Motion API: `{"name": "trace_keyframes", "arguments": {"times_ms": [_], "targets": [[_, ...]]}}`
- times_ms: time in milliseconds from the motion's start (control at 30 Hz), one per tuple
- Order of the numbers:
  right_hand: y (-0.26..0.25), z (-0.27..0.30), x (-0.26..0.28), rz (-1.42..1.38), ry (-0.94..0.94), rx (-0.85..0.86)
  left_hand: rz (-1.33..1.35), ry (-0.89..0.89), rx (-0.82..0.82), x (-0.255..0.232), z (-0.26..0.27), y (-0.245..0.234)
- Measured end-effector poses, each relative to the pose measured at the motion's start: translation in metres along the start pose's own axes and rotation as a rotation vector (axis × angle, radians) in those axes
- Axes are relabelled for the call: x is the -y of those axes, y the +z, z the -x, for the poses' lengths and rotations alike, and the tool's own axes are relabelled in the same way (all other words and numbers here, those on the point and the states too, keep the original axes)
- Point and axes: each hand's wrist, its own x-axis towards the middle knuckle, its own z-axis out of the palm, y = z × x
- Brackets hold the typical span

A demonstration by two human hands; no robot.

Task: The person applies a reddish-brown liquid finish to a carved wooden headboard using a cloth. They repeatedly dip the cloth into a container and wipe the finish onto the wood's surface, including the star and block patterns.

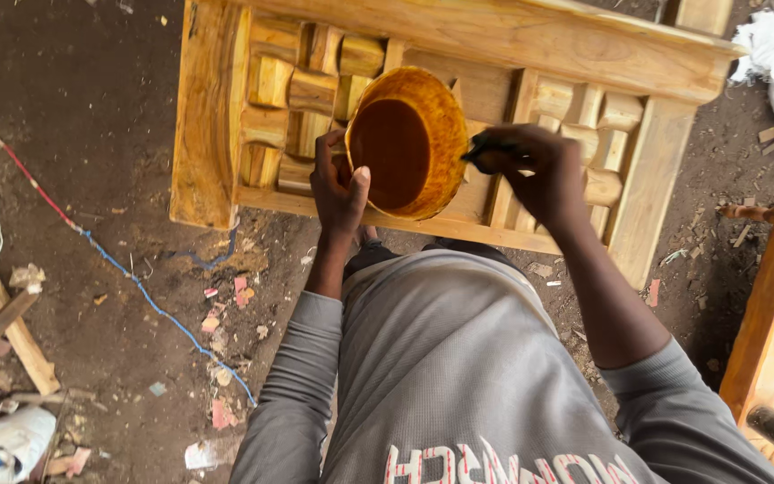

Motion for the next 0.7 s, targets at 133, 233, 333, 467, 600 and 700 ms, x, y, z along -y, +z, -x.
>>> {"name": "trace_keyframes", "arguments": {"times_ms": [133,233,333,467,600,700], "targets": [[-0.001,-0.001,0.000,-0.348,0.077,0.111,0.028,0.010,-0.012,0.002,0.000,0.003],[0.010,-0.007,0.006,0.041,-0.245,0.295,-0.008,0.035,-0.032,0.002,0.000,0.004],[0.022,-0.021,0.014,0.245,-0.407,0.454,-0.029,0.042,-0.036,-0.001,-0.002,0.000],[0.024,-0.036,0.020,0.314,-0.592,0.691,-0.049,0.037,-0.032,-0.005,0.001,0.002],[0.023,-0.048,0.032,0.522,-0.782,0.811,-0.103,0.099,-0.079,-0.008,0.002,0.011],[0.030,-0.049,0.045,0.655,-0.419,1.047,-0.222,0.129,-0.124,-0.006,0.005,0.017]]}}
